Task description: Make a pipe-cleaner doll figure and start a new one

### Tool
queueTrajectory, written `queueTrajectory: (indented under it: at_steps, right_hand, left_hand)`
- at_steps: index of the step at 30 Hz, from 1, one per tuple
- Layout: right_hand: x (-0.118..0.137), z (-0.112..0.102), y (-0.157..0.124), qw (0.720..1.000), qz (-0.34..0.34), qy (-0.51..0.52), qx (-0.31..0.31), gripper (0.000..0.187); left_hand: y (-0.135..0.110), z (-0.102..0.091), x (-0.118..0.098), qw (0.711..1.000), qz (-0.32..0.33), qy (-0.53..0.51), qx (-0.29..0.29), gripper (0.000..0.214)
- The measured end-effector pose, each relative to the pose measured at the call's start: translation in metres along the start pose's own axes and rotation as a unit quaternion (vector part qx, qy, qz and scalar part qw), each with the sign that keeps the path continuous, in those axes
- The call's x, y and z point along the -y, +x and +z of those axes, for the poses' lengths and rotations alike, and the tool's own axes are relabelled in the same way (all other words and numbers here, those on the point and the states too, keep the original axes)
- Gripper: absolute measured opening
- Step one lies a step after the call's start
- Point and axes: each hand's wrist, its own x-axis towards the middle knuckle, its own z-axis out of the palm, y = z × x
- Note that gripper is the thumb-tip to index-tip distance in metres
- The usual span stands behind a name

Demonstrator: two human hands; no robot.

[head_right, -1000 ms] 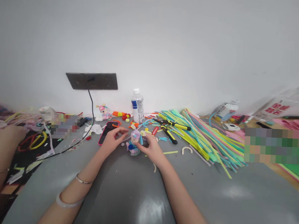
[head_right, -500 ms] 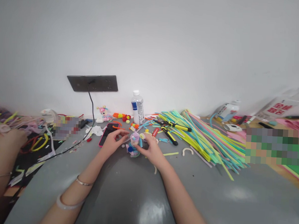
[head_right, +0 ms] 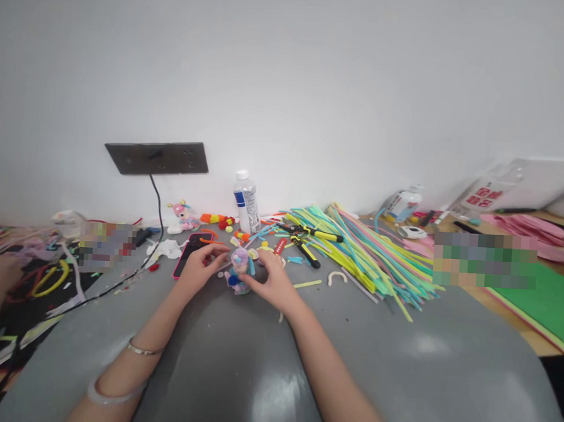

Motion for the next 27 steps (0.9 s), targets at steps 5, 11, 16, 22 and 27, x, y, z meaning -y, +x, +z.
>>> queueTrajectory:
  at_steps: [5,11,16,22,27]
  right_hand:
    - [0.004,-0.009,-0.002,0.999,-0.008,0.029,0.018,0.053]
    - [0.014,-0.039,-0.017,0.998,0.011,0.056,-0.028,0.048]
    - [0.006,-0.071,-0.037,0.977,0.055,0.036,-0.201,0.031]
    - [-0.013,-0.099,-0.052,0.965,0.061,-0.036,-0.254,0.036]
    - [-0.016,-0.078,-0.021,0.986,-0.004,-0.094,-0.138,0.015]
  left_hand:
    - [0.002,-0.002,0.004,1.0,0.004,-0.003,-0.006,0.021]
    - [0.0,-0.004,0.004,0.999,-0.011,-0.052,-0.01,0.026]
    - [-0.003,-0.01,-0.004,0.988,-0.056,-0.144,-0.011,0.035]
    - [-0.017,-0.037,-0.027,0.923,-0.193,-0.326,-0.066,0.038]
    - [-0.069,-0.068,-0.057,0.776,-0.324,-0.531,-0.104,0.013]
